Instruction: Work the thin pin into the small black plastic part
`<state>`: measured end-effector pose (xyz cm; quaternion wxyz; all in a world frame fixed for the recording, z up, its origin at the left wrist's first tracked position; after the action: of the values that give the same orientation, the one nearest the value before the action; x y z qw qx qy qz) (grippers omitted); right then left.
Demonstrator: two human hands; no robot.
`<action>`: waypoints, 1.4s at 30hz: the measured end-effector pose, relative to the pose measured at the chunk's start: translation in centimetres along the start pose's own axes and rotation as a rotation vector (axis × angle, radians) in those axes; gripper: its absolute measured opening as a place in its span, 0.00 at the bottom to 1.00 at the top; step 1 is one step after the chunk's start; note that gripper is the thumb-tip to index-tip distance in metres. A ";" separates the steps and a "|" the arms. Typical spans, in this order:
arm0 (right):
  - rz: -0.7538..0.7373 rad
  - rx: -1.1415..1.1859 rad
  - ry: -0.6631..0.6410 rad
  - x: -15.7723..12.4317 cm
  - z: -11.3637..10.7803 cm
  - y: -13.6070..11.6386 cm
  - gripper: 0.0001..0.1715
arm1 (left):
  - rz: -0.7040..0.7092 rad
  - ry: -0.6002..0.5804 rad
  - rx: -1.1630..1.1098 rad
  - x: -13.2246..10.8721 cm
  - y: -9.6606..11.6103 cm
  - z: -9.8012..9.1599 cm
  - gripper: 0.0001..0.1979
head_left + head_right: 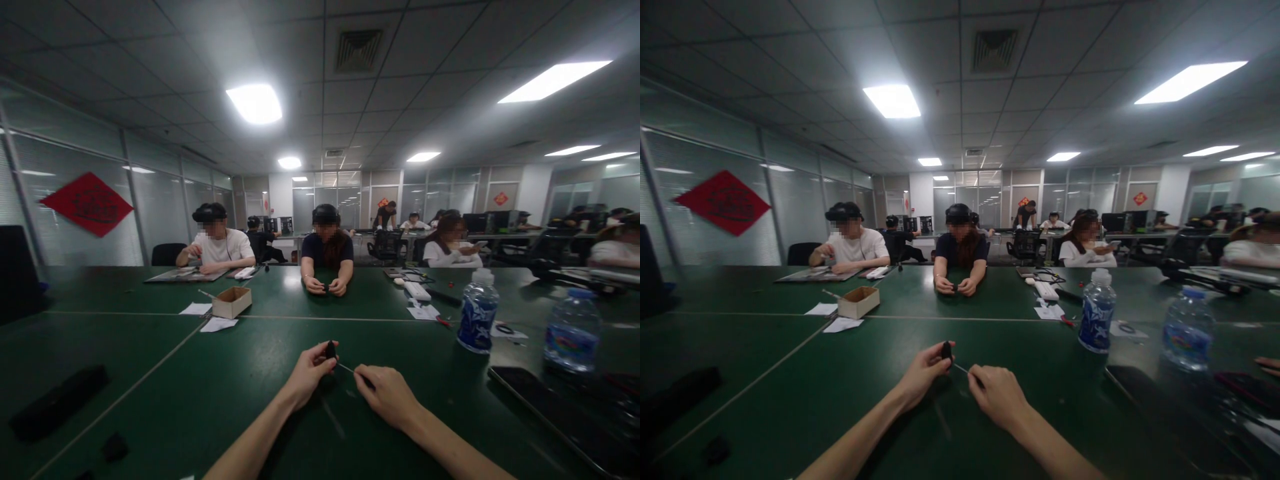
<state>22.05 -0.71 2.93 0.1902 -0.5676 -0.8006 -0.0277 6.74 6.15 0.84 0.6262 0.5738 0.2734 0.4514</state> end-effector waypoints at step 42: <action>0.077 0.124 0.056 0.2 0.2 1.1 0.20 | 0.027 -0.060 0.003 0.5 -0.8 -0.1 0.18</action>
<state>22.94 -0.11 2.67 0.2482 -0.5839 -0.7728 0.0133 7.10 6.62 0.11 0.6273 0.5915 0.2475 0.4420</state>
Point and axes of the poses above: each hand's wrist, its own x-axis towards the middle knuckle, its own z-axis out of the palm, y = z × x, the point moved 4 cm from there along x, towards the middle knuckle, and after that the axes turned 5 degrees about -x, right-handed, at the moved point
